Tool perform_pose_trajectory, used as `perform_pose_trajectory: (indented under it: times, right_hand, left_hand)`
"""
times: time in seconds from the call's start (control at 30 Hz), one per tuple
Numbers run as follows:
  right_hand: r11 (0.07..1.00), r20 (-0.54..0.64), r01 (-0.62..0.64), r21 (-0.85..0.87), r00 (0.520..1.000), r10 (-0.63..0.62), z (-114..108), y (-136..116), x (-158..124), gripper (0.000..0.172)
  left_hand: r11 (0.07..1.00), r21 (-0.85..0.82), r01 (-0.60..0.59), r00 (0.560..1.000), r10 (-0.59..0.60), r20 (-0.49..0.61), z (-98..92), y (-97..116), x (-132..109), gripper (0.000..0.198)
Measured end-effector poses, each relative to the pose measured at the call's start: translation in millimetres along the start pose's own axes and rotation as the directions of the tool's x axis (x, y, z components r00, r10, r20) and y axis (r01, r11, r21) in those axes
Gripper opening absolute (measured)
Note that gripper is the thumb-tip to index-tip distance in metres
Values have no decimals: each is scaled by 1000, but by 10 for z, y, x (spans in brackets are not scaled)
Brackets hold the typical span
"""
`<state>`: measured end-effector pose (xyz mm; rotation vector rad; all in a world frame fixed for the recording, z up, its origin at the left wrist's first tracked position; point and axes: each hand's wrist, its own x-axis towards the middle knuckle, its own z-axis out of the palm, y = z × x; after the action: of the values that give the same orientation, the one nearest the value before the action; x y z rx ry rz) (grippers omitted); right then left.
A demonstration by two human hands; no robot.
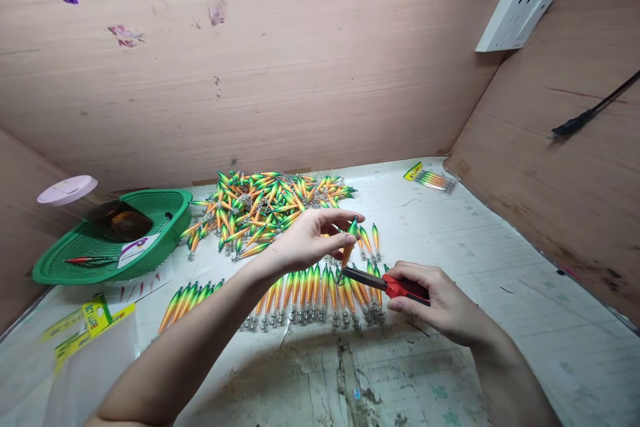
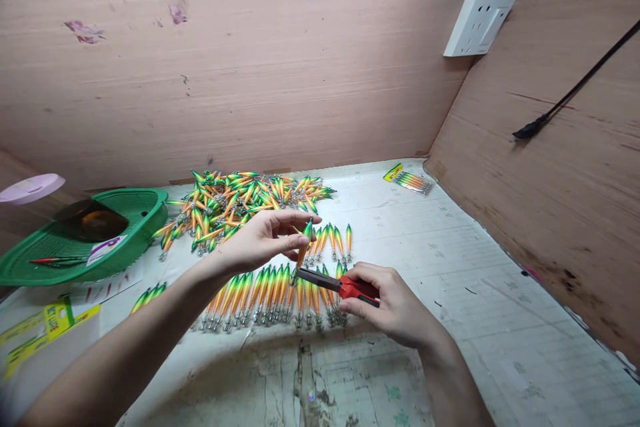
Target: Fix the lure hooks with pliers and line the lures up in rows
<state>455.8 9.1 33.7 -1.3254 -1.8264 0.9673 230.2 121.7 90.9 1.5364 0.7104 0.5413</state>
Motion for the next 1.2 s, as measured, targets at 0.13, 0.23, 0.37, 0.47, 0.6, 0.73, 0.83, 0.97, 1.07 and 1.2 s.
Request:
perform_pose_trajectory:
  times: [0.13,0.23,0.37,0.47,0.6,0.73,0.83,0.97,1.07,1.2]
  right_hand:
    - [999,1,-4,35,1000,4,6,-36,-3,30]
    - [997,6,-2,72,1000,2,13,-61,-5,33]
    - [991,-4,1,136,1000,-1,15,-38,-13,33]
    - [977,-38,10,214,999,-2,-27,53,-49,37]
    - [929,-220,71,363,975,12,-186,215,-139,45]
    - [838,-519,245,487,853,52,-352,276,-213,46]
    - [649,-668,410,640,714,208,-399,254,-220,50]
    - [398,-678,553,732,651,342,-394,242,-170,41]
    - [336,-689,602,724,610,392,-379,225,-113,51]
    - [320,-647,564,761,634,424,-348,161,-77,62]
  left_hand:
    - [985,-166,52,997,-43,61,-89,-27,23,43]
    - [968,-239,82,993,-58,104,-155,-65,24,46]
    - [930,-353,105,985,-48,167,-206,-100,-4,46]
    - [891,-438,121,979,-34,202,-213,-105,-28,43]
    - [858,-497,128,974,-16,224,-215,-119,-51,46]
    - [935,-349,61,995,-27,100,-334,-179,-65,52]
    - [989,122,81,979,-56,-198,-502,-285,-46,42]
    - [868,448,214,919,-24,-393,-601,-468,18,37]
    - [740,613,276,914,-6,-405,-497,-554,95,38]
    - [545,774,323,919,14,-394,-280,-597,248,39]
